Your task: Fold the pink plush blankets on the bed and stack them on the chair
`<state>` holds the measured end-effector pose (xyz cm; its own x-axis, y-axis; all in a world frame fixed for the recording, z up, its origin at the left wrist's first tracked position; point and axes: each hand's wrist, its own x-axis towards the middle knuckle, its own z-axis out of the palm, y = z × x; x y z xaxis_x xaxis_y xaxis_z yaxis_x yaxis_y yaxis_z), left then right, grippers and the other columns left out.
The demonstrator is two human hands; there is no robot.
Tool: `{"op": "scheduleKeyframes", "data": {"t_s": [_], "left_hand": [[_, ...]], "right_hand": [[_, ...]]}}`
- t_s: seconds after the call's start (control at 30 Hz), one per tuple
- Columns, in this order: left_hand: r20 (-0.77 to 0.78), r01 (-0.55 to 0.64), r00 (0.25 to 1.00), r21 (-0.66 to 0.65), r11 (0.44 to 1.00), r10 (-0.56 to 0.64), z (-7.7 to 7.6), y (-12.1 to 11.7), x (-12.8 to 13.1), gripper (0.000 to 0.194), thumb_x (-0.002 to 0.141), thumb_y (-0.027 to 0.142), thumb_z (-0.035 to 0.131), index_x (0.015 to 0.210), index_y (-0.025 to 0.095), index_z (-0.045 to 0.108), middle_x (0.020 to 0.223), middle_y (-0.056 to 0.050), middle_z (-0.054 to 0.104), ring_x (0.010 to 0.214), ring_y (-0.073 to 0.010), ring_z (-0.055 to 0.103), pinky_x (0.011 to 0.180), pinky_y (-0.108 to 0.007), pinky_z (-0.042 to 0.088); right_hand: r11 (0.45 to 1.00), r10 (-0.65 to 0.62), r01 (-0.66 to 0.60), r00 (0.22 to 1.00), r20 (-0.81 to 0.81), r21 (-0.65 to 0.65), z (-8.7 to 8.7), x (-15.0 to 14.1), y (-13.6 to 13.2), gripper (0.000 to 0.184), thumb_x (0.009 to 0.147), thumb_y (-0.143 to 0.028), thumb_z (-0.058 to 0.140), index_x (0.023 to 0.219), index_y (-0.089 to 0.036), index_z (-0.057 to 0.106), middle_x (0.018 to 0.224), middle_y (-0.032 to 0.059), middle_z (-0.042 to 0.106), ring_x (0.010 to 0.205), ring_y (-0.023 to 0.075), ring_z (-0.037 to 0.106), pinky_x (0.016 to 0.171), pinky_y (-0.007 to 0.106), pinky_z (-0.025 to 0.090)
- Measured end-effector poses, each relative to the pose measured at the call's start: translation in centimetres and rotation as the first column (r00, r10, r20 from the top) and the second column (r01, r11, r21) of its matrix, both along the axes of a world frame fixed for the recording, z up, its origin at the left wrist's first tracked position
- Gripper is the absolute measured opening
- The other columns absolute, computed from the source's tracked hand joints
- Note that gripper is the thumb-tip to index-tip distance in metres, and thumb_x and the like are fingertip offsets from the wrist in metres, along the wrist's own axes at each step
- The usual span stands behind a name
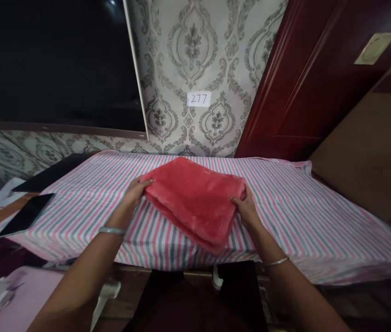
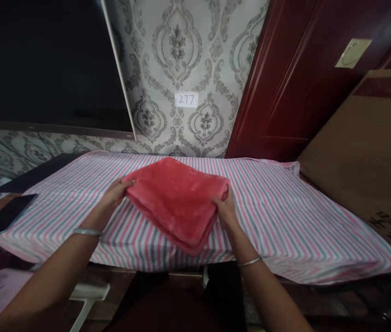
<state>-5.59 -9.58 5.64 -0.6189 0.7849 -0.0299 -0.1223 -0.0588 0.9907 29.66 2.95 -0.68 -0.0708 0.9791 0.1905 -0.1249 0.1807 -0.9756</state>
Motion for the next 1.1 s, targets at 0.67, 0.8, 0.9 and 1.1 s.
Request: {"op": "scheduleKeyframes", "data": {"t_s": [0.67, 0.8, 0.9, 1.1], "left_hand": [[-0.041, 0.103, 0.992, -0.247, 0.964, -0.117, -3.4, -8.8, 4.7, 0.066, 0.049, 0.074, 0.084, 0.078, 0.017, 0.067, 0.069, -0.001, 0.065, 0.064, -0.0171, 0.059, 0.060, -0.028, 0.050], [-0.141, 0.024, 0.988, -0.251, 0.968, -0.061, -3.0, -7.9, 5.3, 0.074, 0.049, 0.082, 0.078, 0.083, 0.016, 0.070, 0.076, -0.005, 0.069, 0.071, -0.0208, 0.062, 0.060, -0.029, 0.048], [-0.212, -0.019, 0.976, -0.295, 0.955, -0.046, -2.7, -7.5, 5.9, 0.080, 0.044, 0.086, 0.076, 0.082, 0.016, 0.069, 0.070, -0.003, 0.065, 0.066, -0.0195, 0.058, 0.057, -0.028, 0.044], [-0.401, -0.080, 0.915, -0.286, 0.955, -0.044, -3.0, -7.3, 5.7, 0.080, 0.054, 0.094, 0.060, 0.077, 0.017, 0.067, 0.075, -0.004, 0.066, 0.078, -0.0241, 0.061, 0.071, -0.034, 0.048]], "right_hand": [[0.980, 0.103, -0.040, 0.943, 0.318, -0.197, -0.8, 2.7, 5.5, 0.076, 0.089, -0.057, 0.057, 0.154, -0.018, 0.042, 0.145, 0.0155, 0.058, 0.126, 0.0293, 0.061, 0.105, 0.043, 0.052], [0.999, 0.040, -0.028, 0.934, 0.355, -0.039, -1.6, 5.1, 2.1, 0.068, 0.089, -0.063, 0.053, 0.142, -0.021, 0.057, 0.144, 0.0125, 0.060, 0.134, 0.0291, 0.054, 0.113, 0.046, 0.044], [0.985, -0.131, 0.066, 0.887, 0.442, 0.159, -2.1, 6.4, -0.8, 0.064, 0.090, -0.069, 0.047, 0.123, -0.019, 0.069, 0.132, 0.0148, 0.067, 0.127, 0.0302, 0.058, 0.111, 0.049, 0.044], [0.950, -0.248, 0.086, 0.796, 0.553, 0.301, -2.3, 6.9, -3.7, 0.072, 0.087, -0.081, 0.039, 0.096, -0.018, 0.071, 0.094, 0.0142, 0.072, 0.086, 0.0271, 0.064, 0.083, 0.043, 0.052]]}}
